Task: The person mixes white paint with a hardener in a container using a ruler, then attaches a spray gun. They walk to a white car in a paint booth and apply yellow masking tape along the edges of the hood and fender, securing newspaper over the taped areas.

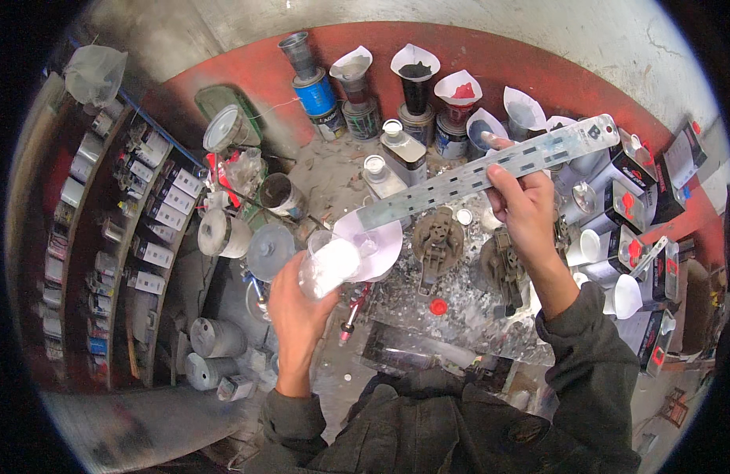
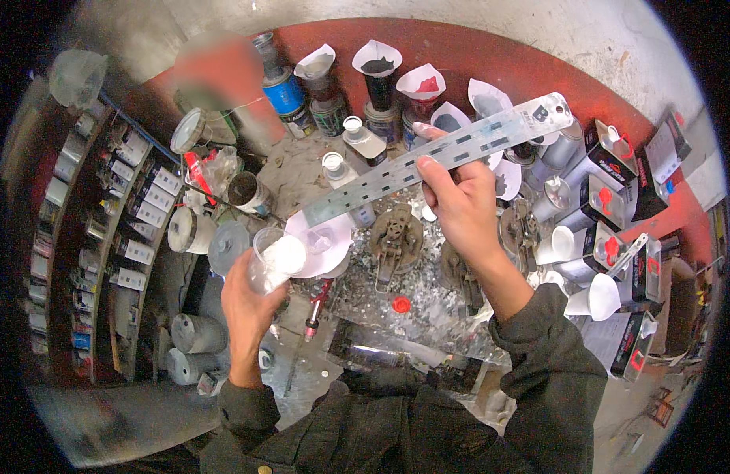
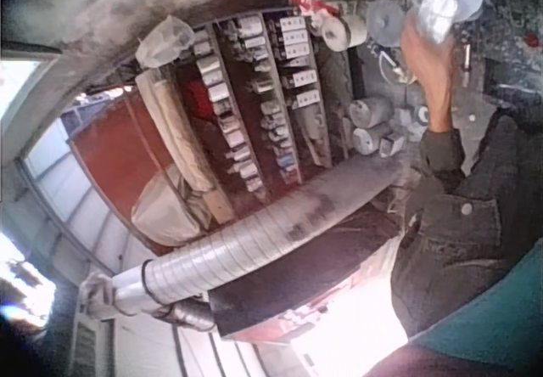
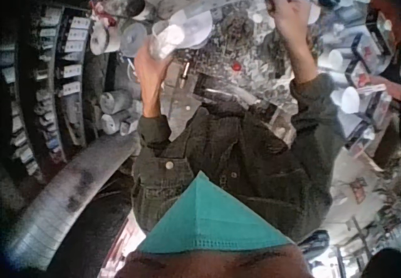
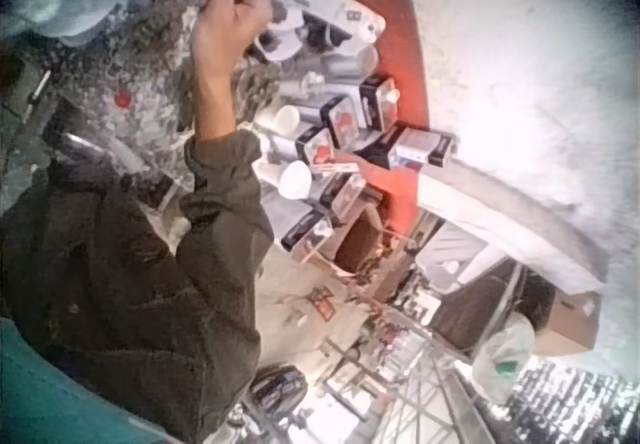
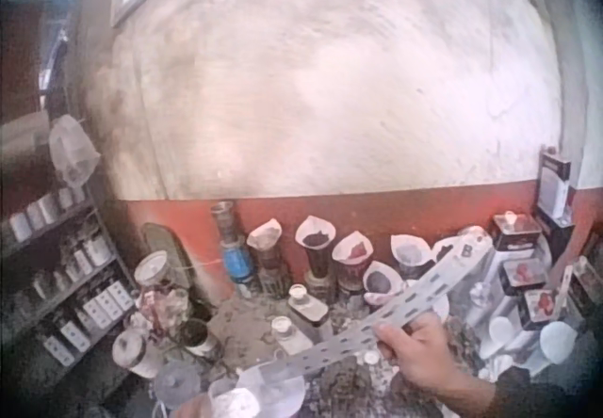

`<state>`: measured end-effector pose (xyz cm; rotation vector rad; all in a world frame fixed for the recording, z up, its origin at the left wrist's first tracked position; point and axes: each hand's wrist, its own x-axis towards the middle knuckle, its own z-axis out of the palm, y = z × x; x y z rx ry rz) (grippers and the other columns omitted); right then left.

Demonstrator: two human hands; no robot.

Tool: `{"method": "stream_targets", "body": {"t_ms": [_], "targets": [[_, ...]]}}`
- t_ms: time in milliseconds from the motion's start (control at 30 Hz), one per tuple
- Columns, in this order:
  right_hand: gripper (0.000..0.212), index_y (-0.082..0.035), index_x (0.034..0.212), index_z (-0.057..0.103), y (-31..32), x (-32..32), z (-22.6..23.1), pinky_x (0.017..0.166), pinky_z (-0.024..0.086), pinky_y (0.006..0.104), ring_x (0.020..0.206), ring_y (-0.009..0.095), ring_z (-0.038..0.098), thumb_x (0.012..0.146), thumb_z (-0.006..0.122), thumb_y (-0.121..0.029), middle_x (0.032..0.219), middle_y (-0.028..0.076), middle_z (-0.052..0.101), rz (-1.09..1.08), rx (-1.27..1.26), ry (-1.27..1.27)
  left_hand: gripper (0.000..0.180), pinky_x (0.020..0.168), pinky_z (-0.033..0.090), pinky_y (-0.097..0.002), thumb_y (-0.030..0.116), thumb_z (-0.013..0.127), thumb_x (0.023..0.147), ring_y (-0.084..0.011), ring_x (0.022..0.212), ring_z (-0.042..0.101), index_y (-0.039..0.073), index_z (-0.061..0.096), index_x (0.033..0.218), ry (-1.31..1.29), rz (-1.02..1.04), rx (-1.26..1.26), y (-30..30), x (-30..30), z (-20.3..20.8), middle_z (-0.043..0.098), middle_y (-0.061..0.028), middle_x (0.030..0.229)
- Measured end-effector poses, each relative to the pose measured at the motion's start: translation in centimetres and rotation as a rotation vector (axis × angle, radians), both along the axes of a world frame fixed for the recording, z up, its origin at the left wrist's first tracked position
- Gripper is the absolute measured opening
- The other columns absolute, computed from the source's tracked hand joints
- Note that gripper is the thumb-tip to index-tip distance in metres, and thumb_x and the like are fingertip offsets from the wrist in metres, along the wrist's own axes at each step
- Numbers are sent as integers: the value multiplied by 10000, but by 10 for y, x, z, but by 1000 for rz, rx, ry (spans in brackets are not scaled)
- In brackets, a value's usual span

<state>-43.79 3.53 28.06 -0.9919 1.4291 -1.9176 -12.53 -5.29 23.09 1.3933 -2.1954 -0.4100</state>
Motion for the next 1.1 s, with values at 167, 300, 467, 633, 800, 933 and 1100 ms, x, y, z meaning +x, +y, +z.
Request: {"method": "stream_targets", "body": {"t_ms": [167, 300, 467, 633, 800, 933, 1100], "targets": [[384, 25, 1360, 594, -1, -1, -4, 539, 361, 203, 622, 17, 467, 999, 616, -104, 774, -50, 570, 4, 2, -3, 692, 975, 480, -452, 164, 839, 670, -372, 1142, 595, 45, 590, 1305, -49, 14, -35, 3, -1, 4, 660, -169, 1198], [382, 33, 1354, 596, -2, 0, -8, 545, 365, 203, 626, 16, 466, 999, 619, -106, 774, -53, 569, -6, 18, 6, 698, 971, 483, -455, 161, 835, 666, -377, 1129, 594, 48, 588, 1308, -100, 31, -79, 4, 2, 5, 650, -167, 1203], [368, 20, 1343, 614, -1, 0, -10, 549, 370, 200, 630, 14, 468, 999, 623, -109, 783, -56, 580, 12, 9, -14, 698, 964, 485, -460, 149, 824, 662, -375, 1126, 591, 49, 587, 1311, -137, 41, -73, 1, 2, 8, 640, -165, 1196], [362, 8, 1341, 622, -1, 0, -11, 548, 370, 199, 628, 11, 467, 1000, 623, -113, 787, -56, 590, 13, 23, -3, 721, 970, 479, -461, 139, 827, 650, -380, 1127, 585, 51, 578, 1321, -178, 29, -119, 1, 2, 12, 635, -172, 1194], [353, 1, 1334, 630, -2, 1, -13, 544, 370, 196, 624, 9, 471, 1001, 624, -118, 792, -58, 595, 15, -18, -13, 734, 973, 466, -463, 134, 831, 640, -377, 1117, 574, 57, 577, 1324, -194, 23, -124, 1, 2, 17, 623, -169, 1188], [354, -4, 1336, 630, 1, -1, -13, 541, 369, 196, 621, 9, 471, 1001, 624, -118, 797, -58, 595, 11, -3, 12, 743, 970, 455, -462, 128, 835, 629, -369, 1110, 566, 63, 578, 1323, -220, 21, -168, -2, 2, 16, 619, -157, 1174], [361, -1, 1345, 623, 0, -1, -16, 540, 367, 195, 616, 8, 460, 1003, 618, -116, 794, -60, 588, 17, 0, -7, 758, 969, 445, -457, 121, 841, 621, -366, 1125, 557, 68, 573, 1328, -243, 11, -175, -2, 0, 20, 613, -153, 1187]]}}
